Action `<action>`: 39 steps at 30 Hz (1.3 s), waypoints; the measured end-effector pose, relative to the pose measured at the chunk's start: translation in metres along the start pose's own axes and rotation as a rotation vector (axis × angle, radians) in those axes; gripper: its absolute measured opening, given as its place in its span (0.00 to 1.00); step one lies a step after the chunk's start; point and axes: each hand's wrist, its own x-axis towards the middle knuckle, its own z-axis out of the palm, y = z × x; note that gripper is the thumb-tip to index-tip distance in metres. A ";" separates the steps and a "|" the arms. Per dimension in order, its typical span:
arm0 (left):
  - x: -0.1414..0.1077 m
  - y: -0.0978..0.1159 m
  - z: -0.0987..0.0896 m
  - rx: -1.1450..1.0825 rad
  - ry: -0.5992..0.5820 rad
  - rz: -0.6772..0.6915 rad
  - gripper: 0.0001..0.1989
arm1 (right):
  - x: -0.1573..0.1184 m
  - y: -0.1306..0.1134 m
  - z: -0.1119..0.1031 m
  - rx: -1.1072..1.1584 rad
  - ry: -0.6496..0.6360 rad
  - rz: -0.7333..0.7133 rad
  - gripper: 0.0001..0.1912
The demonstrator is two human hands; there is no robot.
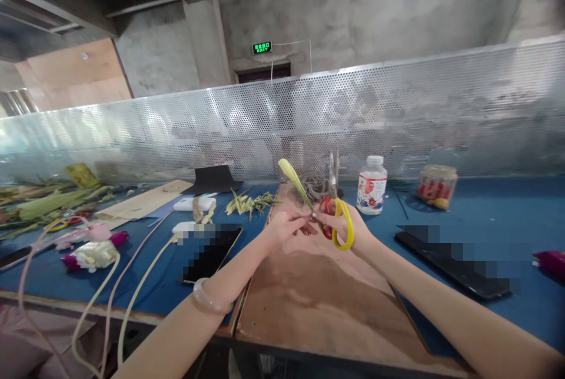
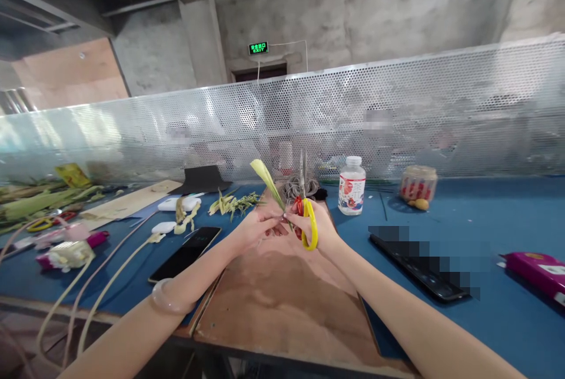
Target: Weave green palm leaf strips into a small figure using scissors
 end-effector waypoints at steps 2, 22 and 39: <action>0.000 0.001 0.000 0.028 0.031 0.001 0.14 | 0.001 0.002 -0.001 -0.005 -0.016 -0.001 0.18; 0.007 -0.007 0.002 -0.122 0.297 0.024 0.13 | -0.004 -0.004 0.003 0.059 0.014 -0.039 0.15; 0.005 -0.003 0.000 0.078 0.031 0.012 0.18 | -0.003 0.002 0.002 0.019 -0.010 -0.063 0.13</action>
